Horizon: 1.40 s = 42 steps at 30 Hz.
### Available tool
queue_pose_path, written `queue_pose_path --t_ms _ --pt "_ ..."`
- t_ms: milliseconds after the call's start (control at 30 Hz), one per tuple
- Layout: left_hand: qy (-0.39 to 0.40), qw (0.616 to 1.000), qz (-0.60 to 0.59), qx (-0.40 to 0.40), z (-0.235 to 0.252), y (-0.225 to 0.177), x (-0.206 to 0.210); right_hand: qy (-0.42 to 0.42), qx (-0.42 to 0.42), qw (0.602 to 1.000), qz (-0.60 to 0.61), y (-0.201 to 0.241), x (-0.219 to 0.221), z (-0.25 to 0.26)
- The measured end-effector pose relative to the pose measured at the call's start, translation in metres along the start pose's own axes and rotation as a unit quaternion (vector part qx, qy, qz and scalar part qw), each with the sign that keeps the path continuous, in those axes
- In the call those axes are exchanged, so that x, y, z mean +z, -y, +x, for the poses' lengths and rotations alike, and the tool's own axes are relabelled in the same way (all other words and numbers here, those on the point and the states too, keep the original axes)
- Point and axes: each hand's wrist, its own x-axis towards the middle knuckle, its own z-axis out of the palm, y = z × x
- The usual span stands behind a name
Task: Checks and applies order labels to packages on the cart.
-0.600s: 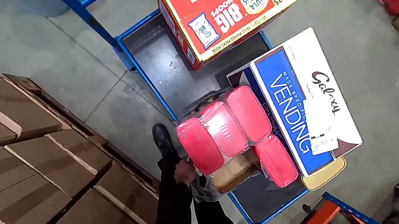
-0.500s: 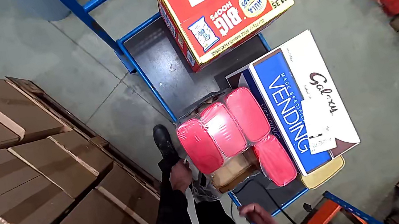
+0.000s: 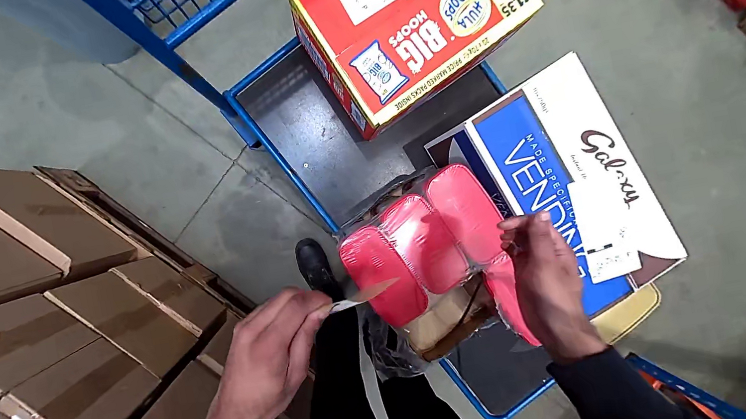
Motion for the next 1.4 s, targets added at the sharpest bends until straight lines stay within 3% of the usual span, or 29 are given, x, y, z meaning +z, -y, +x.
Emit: queue_pose_path --t_ms 100,167,267,367,533,600,800,900,1133,1400 --pt "-0.008 0.997 -0.067 -0.023 0.035 -0.015 -0.002 0.169 0.103 0.98 0.018 0.019 -0.017 -0.011" --pt "0.037 0.992 -0.117 -0.042 0.055 -0.024 0.003 0.263 0.101 0.958 -0.059 0.024 -0.016 -0.03" --pt "0.1 0.978 -0.17 -0.068 0.07 -0.036 0.026 0.235 0.022 0.957 -0.167 0.018 0.004 -0.071" --pt "0.091 0.949 -0.258 -0.16 0.071 -0.048 0.058 0.199 0.028 0.972 -0.12 0.012 0.019 -0.096" --pt "-0.005 0.8 -0.486 -0.352 0.04 -0.052 0.095 0.114 0.086 0.99 -0.011 0.004 0.027 -0.098" --pt "0.001 0.775 -0.513 -0.368 0.02 -0.055 0.103 0.119 0.101 0.988 0.007 0.001 0.026 -0.094" --pt "0.001 0.843 -0.428 -0.327 -0.016 -0.067 0.121 0.133 0.081 0.988 0.007 -0.009 0.024 -0.097" --pt "-0.009 0.832 -0.431 -0.348 -0.015 -0.067 0.12 0.062 0.059 0.995 -0.045 -0.011 0.022 -0.099" --pt "-0.041 0.822 -0.456 -0.34 -0.016 -0.073 0.118 0.117 0.079 0.99 -0.008 -0.004 0.015 -0.099" --pt "-0.132 0.817 -0.443 -0.345 -0.021 -0.065 0.107 0.071 0.048 0.995 0.046 -0.005 0.009 -0.094"
